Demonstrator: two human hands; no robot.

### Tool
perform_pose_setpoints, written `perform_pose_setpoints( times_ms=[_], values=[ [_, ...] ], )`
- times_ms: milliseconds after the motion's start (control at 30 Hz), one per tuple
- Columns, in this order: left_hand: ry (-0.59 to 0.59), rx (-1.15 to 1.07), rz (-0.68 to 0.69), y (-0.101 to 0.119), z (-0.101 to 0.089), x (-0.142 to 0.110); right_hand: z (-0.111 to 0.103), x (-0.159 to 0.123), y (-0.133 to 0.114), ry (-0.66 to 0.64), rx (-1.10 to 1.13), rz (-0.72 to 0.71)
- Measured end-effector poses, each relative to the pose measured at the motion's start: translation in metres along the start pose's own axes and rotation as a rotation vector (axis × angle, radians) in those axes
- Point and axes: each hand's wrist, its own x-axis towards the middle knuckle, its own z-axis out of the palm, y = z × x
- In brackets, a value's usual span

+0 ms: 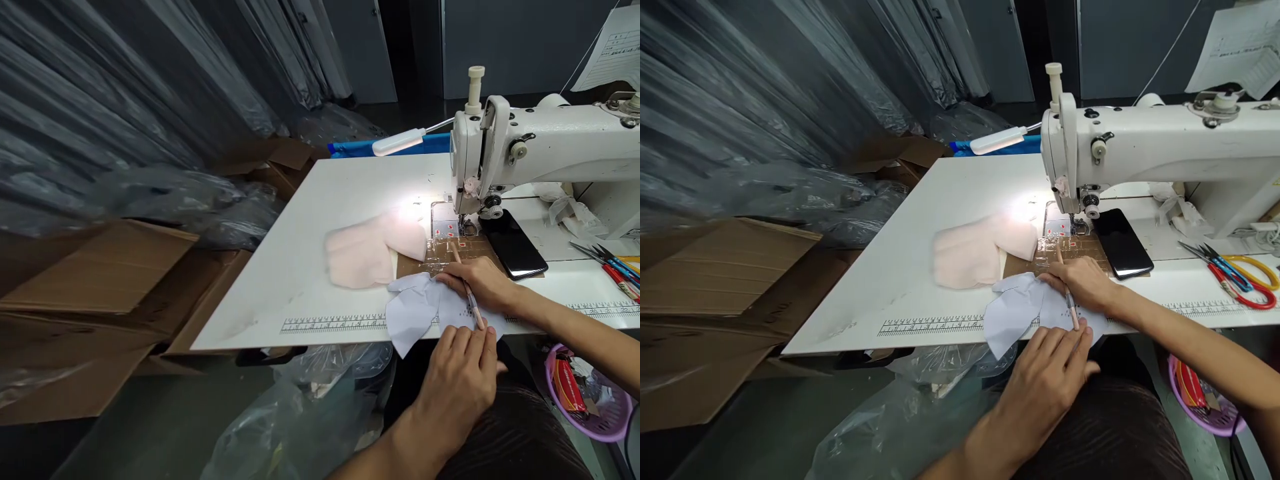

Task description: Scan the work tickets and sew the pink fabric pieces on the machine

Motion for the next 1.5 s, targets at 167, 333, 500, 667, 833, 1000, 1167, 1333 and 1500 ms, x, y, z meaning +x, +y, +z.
perform_pose_setpoints(
  times_ms=[167,333,500,667,833,1000,1167,1333,1500],
  values=[
    [0.039,-0.121,-0.099,-0.037,-0.012,0.005,-0.007,0.014,0.021,-0.025,-0.101,-0.184],
    [0.064,-0.151,-0.083,-0.073,0.012,-0.005,-0.009,0.018,0.034,0.109,-0.070,-0.227],
    [-0.131,0.012,-0.027,-0.071,0.019,-0.005,-0.014,0.014,0.038,0.178,-0.286,-0.273],
    [-0.249,0.105,-0.126,-0.051,0.013,0.005,-0.031,-0.003,0.020,0.316,-0.072,-0.266],
    [-0.229,0.082,-0.160,-0.050,0.019,0.007,-0.033,-0.012,-0.018,0.332,0.569,-0.094],
    [-0.193,-0.050,-0.196,-0.056,0.027,-0.002,-0.015,0.009,-0.023,0.101,0.997,0.096],
    [-0.228,-0.159,-0.226,-0.063,0.019,-0.013,0.001,0.025,-0.001,0.073,0.860,0.318],
    [-0.194,-0.252,-0.243,-0.077,0.012,-0.021,0.005,0.024,-0.004,0.187,0.751,0.283],
    [-0.116,-0.128,-0.230,-0.075,0.017,-0.026,0.008,0.016,-0.014,0.144,0.679,0.244]
  ],
)
